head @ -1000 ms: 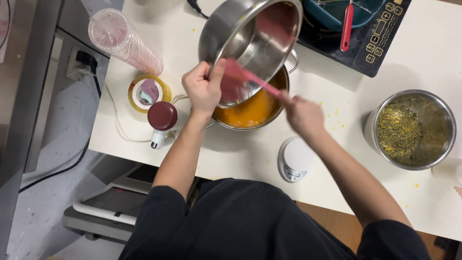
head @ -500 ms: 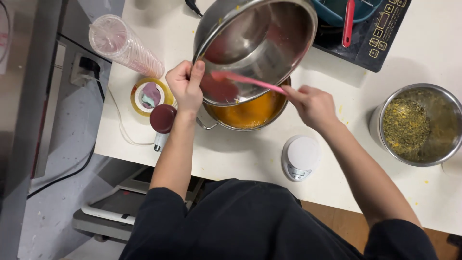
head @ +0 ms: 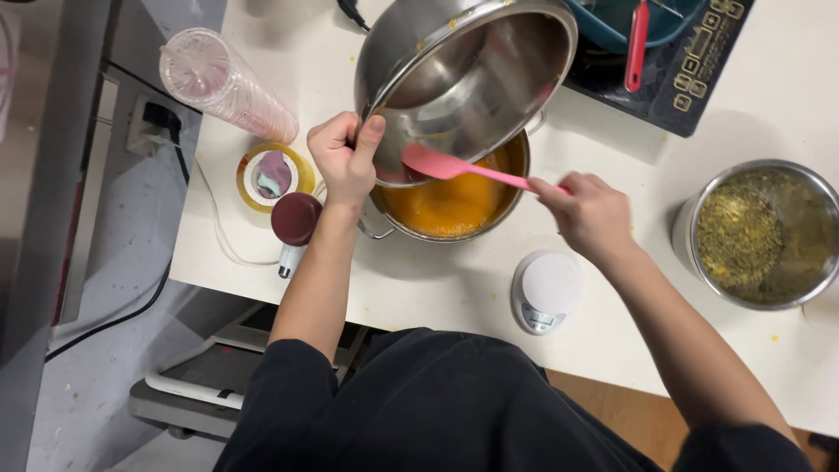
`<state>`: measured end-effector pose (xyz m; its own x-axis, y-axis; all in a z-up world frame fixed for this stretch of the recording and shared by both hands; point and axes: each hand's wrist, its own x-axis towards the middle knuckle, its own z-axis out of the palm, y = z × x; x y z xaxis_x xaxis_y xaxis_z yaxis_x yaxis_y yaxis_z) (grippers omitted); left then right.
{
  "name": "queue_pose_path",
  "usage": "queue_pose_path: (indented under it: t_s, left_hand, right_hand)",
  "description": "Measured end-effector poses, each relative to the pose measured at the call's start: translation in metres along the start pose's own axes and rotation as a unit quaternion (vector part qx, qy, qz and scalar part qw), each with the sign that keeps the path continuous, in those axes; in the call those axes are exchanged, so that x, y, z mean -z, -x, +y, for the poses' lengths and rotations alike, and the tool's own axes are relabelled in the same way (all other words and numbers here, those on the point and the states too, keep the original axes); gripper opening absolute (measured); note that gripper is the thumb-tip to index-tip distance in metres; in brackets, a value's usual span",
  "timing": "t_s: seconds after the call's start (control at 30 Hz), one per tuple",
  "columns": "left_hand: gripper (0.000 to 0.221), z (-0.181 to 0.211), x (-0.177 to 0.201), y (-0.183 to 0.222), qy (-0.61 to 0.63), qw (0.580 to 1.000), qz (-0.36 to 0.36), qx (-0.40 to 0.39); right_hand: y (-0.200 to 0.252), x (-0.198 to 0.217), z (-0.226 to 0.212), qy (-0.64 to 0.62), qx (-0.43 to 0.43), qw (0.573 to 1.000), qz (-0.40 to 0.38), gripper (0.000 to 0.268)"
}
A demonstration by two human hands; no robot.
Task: Pouring and scraping food ingredients from pots into bowls in a kitchen production area.
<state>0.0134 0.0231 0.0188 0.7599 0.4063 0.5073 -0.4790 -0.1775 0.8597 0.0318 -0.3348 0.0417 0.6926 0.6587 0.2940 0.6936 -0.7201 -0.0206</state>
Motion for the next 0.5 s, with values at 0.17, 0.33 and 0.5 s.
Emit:
queue_pose_path:
  t_s: [0.17, 0.33, 0.5]
  left_hand:
    - [0.06, 0.001, 0.0, 0.008, -0.024, 1.0, -0.015, -0.002]
    - [0.06, 0.009, -0.004, 0.0, -0.05, 0.998, -0.034, -0.033]
    - [0.061, 0.006, -0.002, 0.001, -0.068, 0.997, -0.028, -0.024]
  right_hand:
    - [-0.02, 0.008, -0.004, 0.049, -0.031, 0.998, -0.004, 0.03]
    - [-0.016, 0.017, -0.017, 0.073, -0.013, 0.997, -0.011, 0.037]
    - [-0.026, 0.035, -0.006, 0.059, -0.017, 0.998, -0.007, 0.03]
